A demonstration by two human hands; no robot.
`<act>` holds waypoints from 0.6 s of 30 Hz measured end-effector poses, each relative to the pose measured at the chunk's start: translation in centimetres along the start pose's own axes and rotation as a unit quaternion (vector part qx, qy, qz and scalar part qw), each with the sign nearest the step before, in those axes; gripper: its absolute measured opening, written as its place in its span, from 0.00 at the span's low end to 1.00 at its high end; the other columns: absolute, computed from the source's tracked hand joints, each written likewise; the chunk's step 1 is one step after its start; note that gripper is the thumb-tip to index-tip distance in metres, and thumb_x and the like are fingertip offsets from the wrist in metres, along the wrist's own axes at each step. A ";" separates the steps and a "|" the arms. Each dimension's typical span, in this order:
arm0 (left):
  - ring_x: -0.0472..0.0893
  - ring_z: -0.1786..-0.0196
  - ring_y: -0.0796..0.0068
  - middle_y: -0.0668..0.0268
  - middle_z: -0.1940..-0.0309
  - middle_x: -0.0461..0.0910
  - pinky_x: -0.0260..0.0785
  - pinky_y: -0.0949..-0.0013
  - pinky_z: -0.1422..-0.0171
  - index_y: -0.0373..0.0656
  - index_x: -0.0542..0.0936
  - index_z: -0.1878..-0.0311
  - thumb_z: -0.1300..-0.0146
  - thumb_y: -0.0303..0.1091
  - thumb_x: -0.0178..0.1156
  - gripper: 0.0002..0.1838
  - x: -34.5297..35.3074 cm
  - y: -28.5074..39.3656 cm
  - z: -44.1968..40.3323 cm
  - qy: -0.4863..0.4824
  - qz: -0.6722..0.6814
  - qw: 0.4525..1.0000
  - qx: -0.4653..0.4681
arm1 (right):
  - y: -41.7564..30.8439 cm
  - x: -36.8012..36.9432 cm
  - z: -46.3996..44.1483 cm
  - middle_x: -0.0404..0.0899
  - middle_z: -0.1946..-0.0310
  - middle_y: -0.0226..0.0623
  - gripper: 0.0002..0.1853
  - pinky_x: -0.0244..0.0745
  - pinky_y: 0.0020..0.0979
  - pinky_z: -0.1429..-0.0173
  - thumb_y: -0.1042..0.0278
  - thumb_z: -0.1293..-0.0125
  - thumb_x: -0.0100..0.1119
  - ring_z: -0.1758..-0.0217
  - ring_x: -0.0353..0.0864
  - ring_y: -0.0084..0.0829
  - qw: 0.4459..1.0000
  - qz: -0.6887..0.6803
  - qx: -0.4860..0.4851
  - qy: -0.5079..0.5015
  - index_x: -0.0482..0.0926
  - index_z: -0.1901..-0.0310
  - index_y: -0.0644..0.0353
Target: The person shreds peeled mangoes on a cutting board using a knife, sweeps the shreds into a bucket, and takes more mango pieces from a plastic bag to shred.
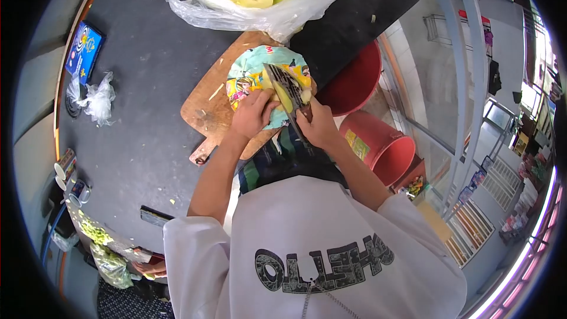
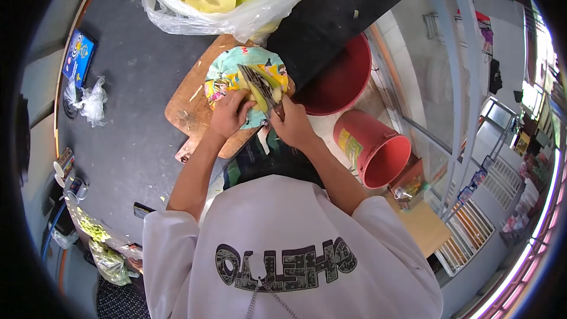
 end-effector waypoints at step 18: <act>0.79 0.62 0.49 0.55 0.65 0.77 0.72 0.53 0.61 0.41 0.75 0.49 0.35 0.29 0.64 0.13 0.1 -0.2 0.0 -0.012 0.003 1.000 0.001 | 1.6 -0.1 1.0 0.78 0.78 0.43 0.14 0.71 0.36 0.69 0.75 0.36 0.58 0.78 0.80 0.33 0.997 -0.012 0.073 -0.033 0.73 0.50 0.71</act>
Point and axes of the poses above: each hand's wrist, its own z-axis away from the middle knuckle, its own x-axis out of the palm, y = z × x, the point moved 6 cm from there along -z, towards the middle knuckle
